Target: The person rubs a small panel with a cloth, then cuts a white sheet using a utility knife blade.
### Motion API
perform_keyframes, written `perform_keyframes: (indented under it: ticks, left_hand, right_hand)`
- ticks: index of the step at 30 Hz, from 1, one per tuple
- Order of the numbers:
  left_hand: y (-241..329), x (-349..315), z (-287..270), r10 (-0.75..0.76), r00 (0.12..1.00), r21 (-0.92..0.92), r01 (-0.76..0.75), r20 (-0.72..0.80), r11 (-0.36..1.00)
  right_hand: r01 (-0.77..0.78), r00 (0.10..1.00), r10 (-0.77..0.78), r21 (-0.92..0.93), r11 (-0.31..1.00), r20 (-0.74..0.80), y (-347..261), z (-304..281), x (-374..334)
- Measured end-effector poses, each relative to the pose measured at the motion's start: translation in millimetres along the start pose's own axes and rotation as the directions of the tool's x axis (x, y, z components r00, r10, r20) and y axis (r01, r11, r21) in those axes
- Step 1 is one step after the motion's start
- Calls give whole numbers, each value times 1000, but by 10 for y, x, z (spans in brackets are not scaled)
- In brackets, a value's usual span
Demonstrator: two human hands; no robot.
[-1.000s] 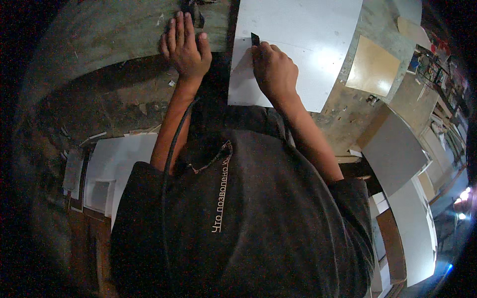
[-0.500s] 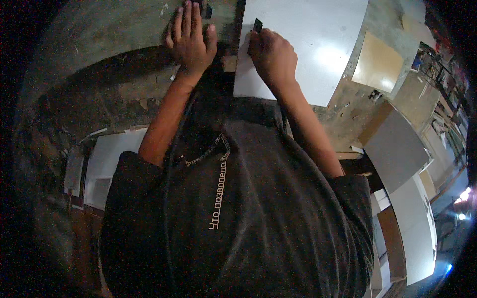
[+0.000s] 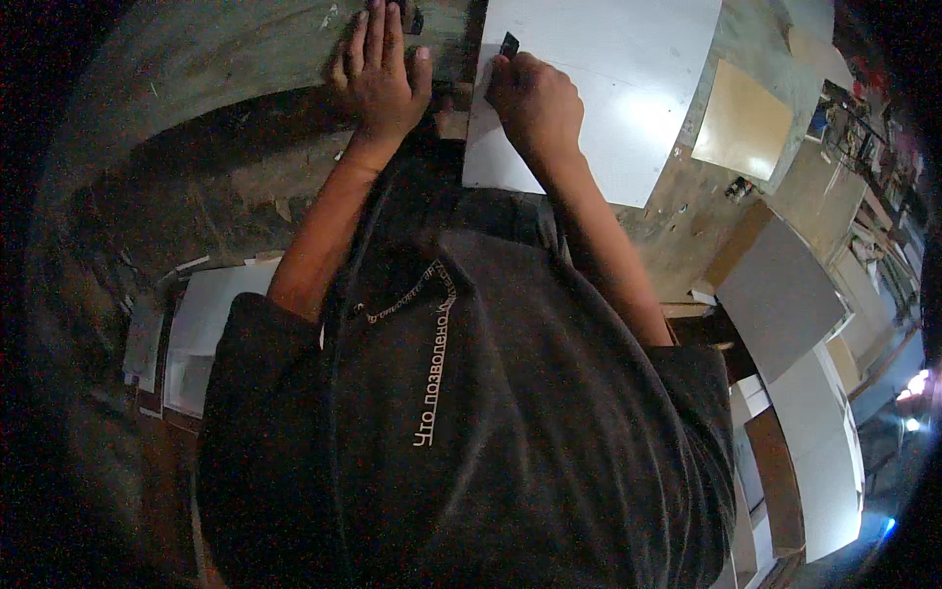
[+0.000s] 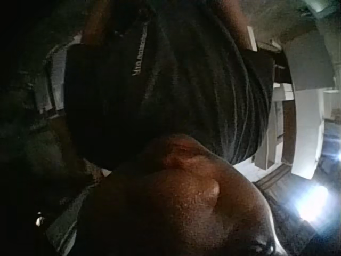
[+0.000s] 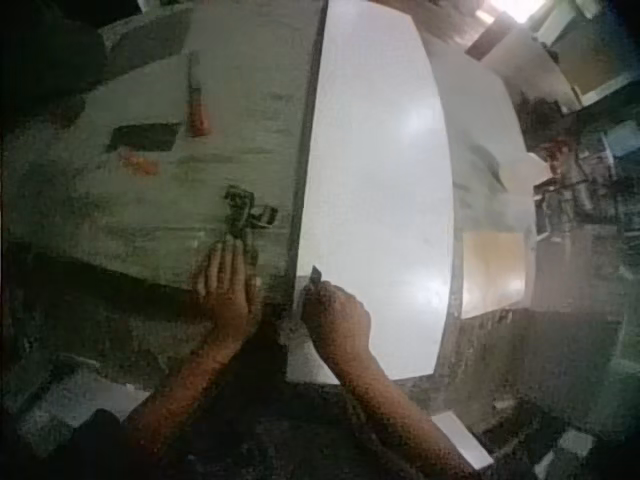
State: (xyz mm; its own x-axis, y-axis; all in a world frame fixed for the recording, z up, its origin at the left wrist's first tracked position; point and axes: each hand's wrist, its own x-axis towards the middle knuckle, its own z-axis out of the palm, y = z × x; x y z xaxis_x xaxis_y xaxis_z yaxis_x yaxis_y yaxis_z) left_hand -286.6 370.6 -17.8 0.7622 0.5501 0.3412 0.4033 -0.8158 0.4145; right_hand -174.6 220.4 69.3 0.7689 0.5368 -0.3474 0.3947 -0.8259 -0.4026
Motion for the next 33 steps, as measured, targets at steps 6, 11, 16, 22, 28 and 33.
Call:
perform_keyframes:
  ticks: [6,11,16,22,28,33]
  left_hand:
    - [-26,-39,-33,-87,967,156,50,240,986]
    - [74,29,-49,-8,1000,10,8,11,1000]
    - [402,232,-220,-30,987,-11,32,157,999]
    - [305,204,100,42,986,13,-45,164,999]
    - [294,230,47,101,978,-63,-91,184,994]
    - [258,230,66,142,975,-94,-127,173,987]
  right_hand:
    - [-55,998,55,4,998,6,-44,-68,67]
    - [-258,964,260,51,965,-56,523,-177,-306]
    - [-344,896,369,142,928,-248,1140,-389,-352]
    - [-289,939,281,-12,957,-200,900,-472,-222]
    - [-270,947,269,16,963,-178,987,-588,-126]
    - [-114,961,116,20,993,-252,1134,-538,-67]
